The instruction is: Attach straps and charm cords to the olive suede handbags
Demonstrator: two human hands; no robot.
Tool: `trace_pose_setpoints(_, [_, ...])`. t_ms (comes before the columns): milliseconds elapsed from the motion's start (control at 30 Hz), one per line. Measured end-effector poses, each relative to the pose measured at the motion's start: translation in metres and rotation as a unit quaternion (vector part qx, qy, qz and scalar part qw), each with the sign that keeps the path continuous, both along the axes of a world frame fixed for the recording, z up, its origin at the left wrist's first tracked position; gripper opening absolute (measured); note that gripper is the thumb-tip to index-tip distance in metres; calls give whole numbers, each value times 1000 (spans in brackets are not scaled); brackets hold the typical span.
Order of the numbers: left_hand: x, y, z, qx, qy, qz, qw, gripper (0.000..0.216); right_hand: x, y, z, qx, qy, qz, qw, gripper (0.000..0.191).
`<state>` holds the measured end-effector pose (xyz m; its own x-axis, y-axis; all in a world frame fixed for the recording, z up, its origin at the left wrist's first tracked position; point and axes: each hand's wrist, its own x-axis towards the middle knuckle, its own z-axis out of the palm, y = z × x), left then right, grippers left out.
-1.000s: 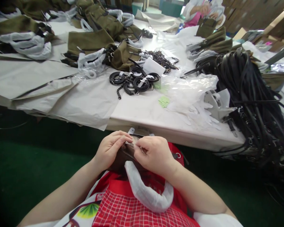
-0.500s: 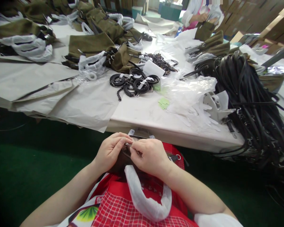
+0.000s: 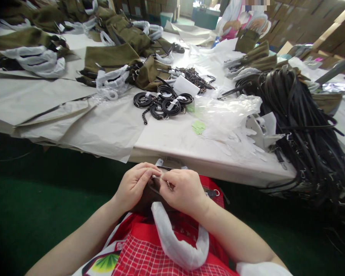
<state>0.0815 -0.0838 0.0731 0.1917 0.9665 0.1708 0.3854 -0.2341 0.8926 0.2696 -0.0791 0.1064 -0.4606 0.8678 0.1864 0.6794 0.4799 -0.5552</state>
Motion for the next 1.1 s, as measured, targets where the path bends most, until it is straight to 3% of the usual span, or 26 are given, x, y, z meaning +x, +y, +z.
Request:
trace_pose_setpoints(267, [-9,0,3,30,40,-56,997,24,-4,2,-4,1,-34,17,999,27])
trace_pose_setpoints(467, [-14,5,-8,82,27,-8,996,23,-10,13,-6,14,-49,35,998,26])
trace_pose_setpoints(633, [-20,7,4,137,26,99,985,20,-12,20,-9,-73,29,-15,997,27])
trace_pose_setpoints(767, [-24,20,24,132,17,94,987,22,-15,23,-4,-131,176,27,975,24])
trace_pose_setpoints(833, [-24,31,35,125,9,74,989,23,-17,23,-3,-175,246,70,951,21])
trace_pose_setpoints(900, [-23,46,43,118,3,45,992,26,-21,23,-8,-250,328,85,907,22])
trace_pose_setpoints(1033, [-14,93,41,92,50,-32,994,29,-28,19,-29,-443,493,74,745,40])
trace_pose_setpoints(1100, [-7,128,30,85,138,-28,986,28,-30,16,-41,-483,522,84,698,47])
